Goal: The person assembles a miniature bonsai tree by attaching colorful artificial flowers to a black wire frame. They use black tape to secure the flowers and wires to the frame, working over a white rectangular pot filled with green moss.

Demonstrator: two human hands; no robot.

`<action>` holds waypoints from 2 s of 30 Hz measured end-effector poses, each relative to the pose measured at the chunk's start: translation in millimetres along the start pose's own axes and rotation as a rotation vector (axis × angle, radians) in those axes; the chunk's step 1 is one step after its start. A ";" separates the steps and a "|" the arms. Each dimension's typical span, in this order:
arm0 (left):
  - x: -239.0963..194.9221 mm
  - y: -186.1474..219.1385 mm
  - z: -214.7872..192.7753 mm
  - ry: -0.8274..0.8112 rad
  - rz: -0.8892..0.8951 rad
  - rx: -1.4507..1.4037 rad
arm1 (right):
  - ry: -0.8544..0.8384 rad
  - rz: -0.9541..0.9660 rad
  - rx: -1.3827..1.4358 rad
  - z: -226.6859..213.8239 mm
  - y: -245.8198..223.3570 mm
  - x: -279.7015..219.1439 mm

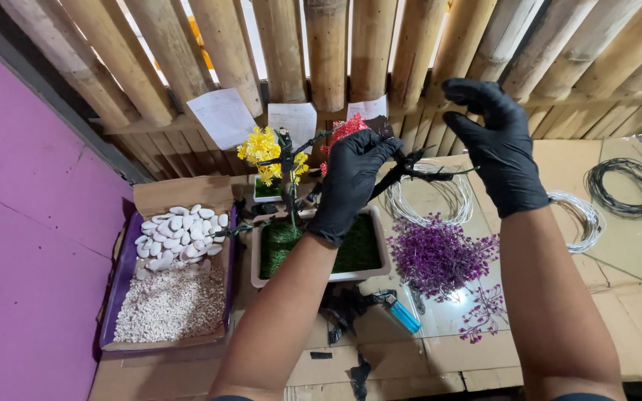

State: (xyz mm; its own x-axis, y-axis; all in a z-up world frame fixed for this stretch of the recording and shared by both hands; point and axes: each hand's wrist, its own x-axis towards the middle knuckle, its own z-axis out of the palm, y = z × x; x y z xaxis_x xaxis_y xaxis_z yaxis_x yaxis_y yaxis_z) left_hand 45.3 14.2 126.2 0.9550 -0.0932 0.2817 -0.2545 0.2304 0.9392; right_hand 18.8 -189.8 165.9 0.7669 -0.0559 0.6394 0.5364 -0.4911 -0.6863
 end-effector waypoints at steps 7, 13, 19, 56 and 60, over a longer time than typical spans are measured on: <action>-46.0 12.8 0.3 0.081 0.220 0.184 | 0.188 0.176 0.141 -3.5 -16.8 -82.2; -69.9 6.3 6.5 0.234 0.493 0.280 | 0.240 0.341 0.201 17.4 -41.1 -125.1; -81.5 -16.7 14.2 0.308 0.727 0.370 | 0.174 0.447 0.291 34.2 -62.2 -130.5; -37.4 -50.6 -1.3 -0.140 0.230 -0.069 | 0.219 0.145 -0.417 49.0 -65.8 -107.2; -35.9 -50.5 -1.7 -0.095 0.177 -0.132 | 0.250 0.095 -0.373 44.8 -40.6 -111.6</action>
State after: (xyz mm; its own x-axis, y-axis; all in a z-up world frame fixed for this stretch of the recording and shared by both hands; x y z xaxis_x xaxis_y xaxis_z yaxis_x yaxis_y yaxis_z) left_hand 24.1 7.6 68.3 0.8771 -0.1291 0.4627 -0.3888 0.3749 0.8416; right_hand -72.8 -124.7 106.9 0.6735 -0.3017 0.6748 0.2689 -0.7503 -0.6039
